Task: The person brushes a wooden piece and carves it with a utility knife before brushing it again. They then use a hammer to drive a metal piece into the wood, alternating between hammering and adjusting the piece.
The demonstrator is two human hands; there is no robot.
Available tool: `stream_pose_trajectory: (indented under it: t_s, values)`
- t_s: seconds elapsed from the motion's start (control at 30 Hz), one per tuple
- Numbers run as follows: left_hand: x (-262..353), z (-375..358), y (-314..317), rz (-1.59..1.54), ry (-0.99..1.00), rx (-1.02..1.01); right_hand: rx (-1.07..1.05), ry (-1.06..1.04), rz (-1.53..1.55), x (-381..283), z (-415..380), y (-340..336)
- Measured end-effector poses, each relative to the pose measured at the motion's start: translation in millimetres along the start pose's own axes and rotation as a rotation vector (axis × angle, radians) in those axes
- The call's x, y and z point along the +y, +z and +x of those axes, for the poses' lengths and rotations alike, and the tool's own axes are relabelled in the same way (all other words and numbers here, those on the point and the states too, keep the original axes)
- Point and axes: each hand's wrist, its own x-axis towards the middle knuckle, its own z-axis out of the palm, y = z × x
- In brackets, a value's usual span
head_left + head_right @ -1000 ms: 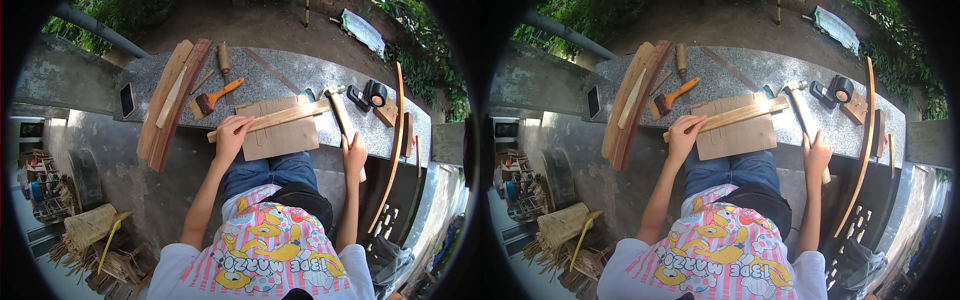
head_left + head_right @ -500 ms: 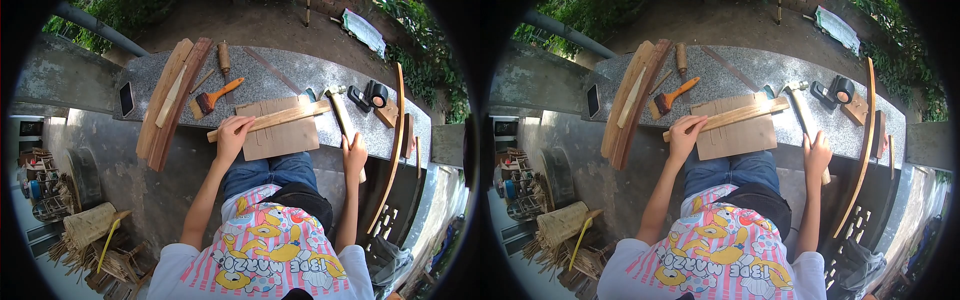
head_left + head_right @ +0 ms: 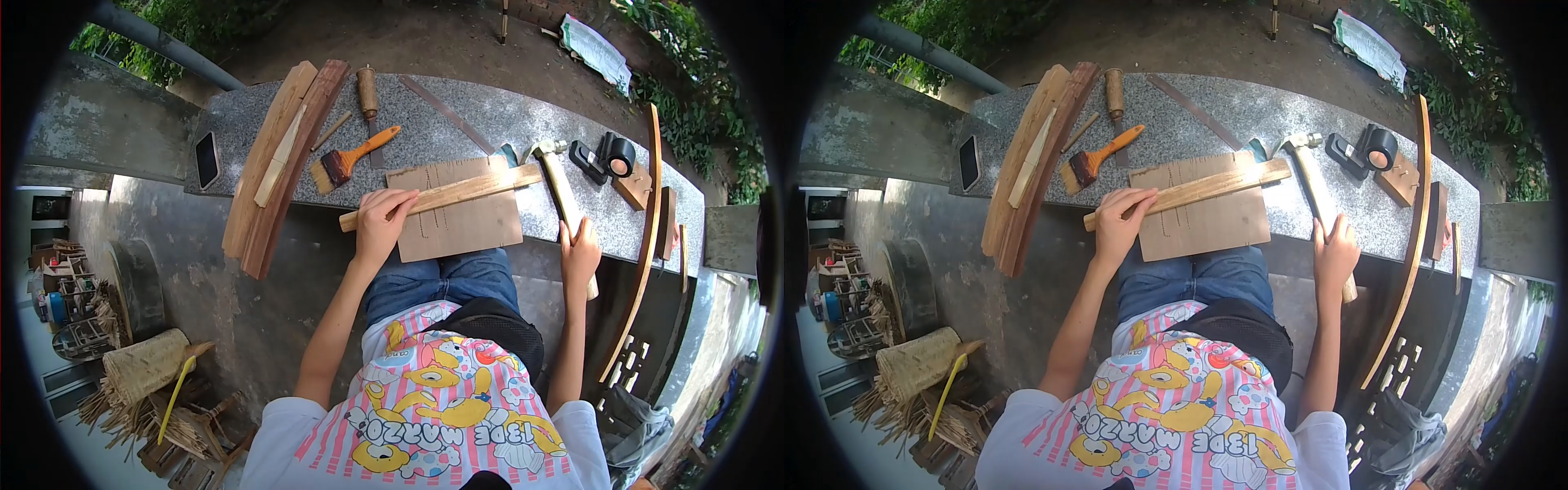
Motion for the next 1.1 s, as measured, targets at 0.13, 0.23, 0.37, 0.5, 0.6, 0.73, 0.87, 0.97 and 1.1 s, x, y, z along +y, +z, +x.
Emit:
stream_pose_trajectory:
  t_s: [0.13, 0.23, 0.37, 0.5, 0.6, 0.73, 0.87, 0.97, 1.1]
  values:
    - [-1, -3, 3, 0.033, 0.114, 0.037, 0.004, -0.004, 0.002, -1, 1, -3]
    - [-4, -7, 7, 0.008, 0.132, 0.072, -0.049, 0.024, 0.071, -3, 2, -9]
    - [-11, -9, 11, -0.012, 0.181, 0.119, -0.101, 0.056, 0.104, 3, 2, -8]
    - [-7, -9, 11, -0.072, 0.149, 0.154, -0.255, 0.168, 0.214, 8, 14, -18]
    - [-10, -10, 12, -0.065, 0.148, 0.151, -0.244, 0.157, 0.372, 13, 18, -21]
    - [-9, -12, 12, -0.059, 0.088, 0.128, -0.390, 0.242, 0.714, -2, 19, -61]
    - [-9, -15, 14, -0.111, 0.042, 0.133, -0.536, 0.191, 0.989, -45, 2, -111]
    - [-9, -14, 15, -0.127, 0.059, 0.153, -0.720, 0.070, 0.934, -65, -18, -120]
    - [-7, -12, 11, -0.118, 0.069, 0.162, -0.776, -0.010, 0.775, -79, -27, -99]
